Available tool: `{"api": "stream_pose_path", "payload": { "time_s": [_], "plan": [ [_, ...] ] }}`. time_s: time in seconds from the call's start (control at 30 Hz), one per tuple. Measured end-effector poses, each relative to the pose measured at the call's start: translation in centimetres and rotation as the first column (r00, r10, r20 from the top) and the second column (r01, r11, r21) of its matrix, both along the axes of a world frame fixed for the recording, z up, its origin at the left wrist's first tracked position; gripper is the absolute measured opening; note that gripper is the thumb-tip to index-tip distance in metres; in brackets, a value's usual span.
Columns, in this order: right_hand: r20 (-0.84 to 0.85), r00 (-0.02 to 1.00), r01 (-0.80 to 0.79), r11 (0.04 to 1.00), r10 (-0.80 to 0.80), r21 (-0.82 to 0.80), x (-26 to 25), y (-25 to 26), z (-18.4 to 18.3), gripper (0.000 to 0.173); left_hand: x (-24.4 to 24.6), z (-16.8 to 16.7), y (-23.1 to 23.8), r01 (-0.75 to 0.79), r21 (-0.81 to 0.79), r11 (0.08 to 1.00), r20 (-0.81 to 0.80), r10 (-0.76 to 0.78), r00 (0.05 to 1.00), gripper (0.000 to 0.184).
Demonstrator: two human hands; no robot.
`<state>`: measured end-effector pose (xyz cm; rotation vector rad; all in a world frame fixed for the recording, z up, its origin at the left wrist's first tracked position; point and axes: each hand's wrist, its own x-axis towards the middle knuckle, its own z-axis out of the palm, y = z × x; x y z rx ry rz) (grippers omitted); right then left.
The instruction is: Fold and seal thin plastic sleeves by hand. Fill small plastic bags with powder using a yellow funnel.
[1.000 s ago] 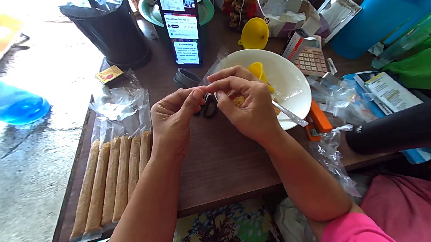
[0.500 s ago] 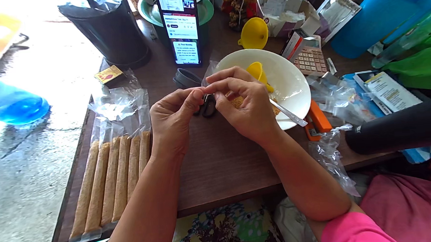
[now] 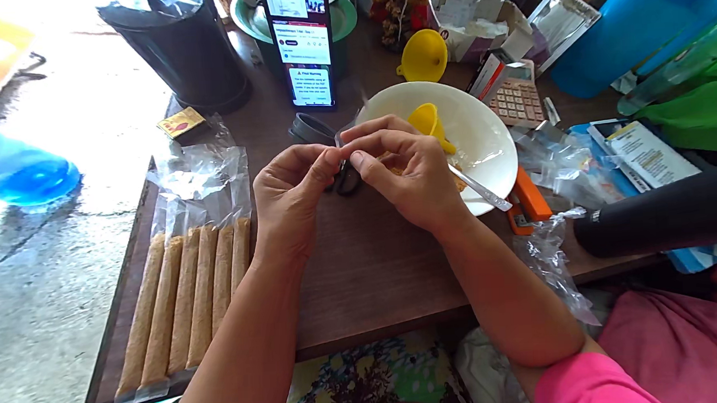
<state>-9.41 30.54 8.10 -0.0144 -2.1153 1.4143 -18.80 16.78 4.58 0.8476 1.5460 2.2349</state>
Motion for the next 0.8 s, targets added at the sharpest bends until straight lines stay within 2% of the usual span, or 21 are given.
{"api": "stream_pose_path", "payload": {
  "time_s": [0.3,0.8],
  "plan": [
    [0.028,0.998,-0.046,0.986,0.051,-0.157,-0.09,0.13,0.11,0.013,-0.02,-0.03,0.07,0.033,0.042,0.999,0.013,-0.034,0.999,0.007],
    [0.04,0.998,-0.035,0.987,0.042,-0.155,0.04,0.02,0.21,0.011,0.12,0.16,-0.3,0.091,0.023,0.996,-0.017,-0.091,0.996,0.004]
  ]
}}
